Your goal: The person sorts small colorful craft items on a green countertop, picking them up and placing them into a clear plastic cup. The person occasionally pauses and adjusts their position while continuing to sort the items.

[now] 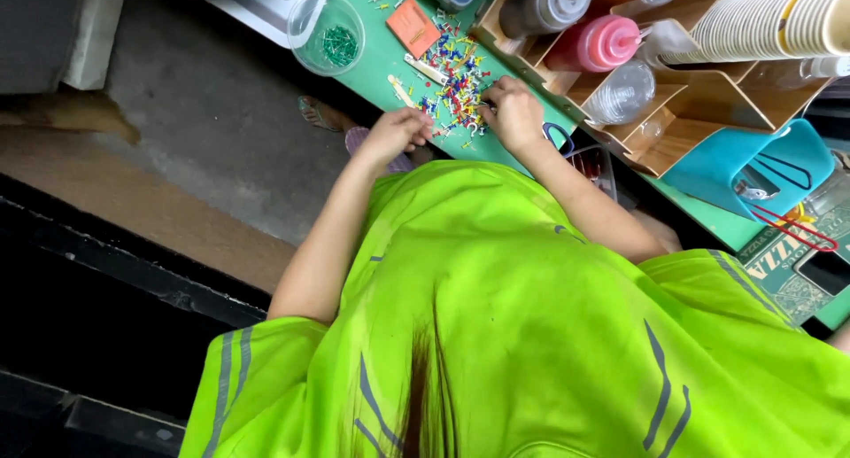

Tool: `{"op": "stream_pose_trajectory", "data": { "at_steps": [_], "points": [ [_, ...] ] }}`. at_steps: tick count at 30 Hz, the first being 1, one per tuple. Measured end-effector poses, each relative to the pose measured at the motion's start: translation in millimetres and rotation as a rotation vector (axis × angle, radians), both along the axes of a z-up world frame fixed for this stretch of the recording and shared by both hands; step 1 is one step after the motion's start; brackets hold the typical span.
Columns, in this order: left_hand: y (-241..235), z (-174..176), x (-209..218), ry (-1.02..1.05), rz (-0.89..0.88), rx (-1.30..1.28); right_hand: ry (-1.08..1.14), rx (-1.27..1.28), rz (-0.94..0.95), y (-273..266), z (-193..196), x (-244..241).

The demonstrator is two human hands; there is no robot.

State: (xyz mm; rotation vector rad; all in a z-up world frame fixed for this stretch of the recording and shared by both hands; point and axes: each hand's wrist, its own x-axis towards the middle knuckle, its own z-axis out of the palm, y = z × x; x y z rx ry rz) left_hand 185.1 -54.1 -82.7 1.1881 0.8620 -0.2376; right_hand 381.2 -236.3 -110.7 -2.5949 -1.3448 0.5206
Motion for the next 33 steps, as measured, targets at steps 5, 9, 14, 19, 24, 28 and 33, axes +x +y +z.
{"op": "stream_pose_trajectory", "data": {
  "at_steps": [5,9,14,19,24,28,33],
  "points": [
    [-19,-31,10,0.163,0.04,-0.263,0.069,0.023,-0.044,-2,-8,0],
    [-24,-44,19,0.163,0.018,-0.309,0.089,0.023,-0.062,-6,-3,5],
    [-26,-49,33,0.088,-0.014,-0.341,0.177,0.146,-0.137,-13,-3,13],
    [-30,-45,41,0.053,-0.001,-0.374,0.272,0.244,-0.179,-18,-4,13],
    [-40,-52,40,0.055,0.048,-0.49,0.404,0.381,-0.131,-10,23,-3],
    [-47,-47,35,0.061,0.127,-0.639,0.484,0.45,0.025,2,69,-26],
    [-49,-43,25,0.031,0.087,-0.658,0.559,0.435,0.128,-2,70,-27]
  ]
}}
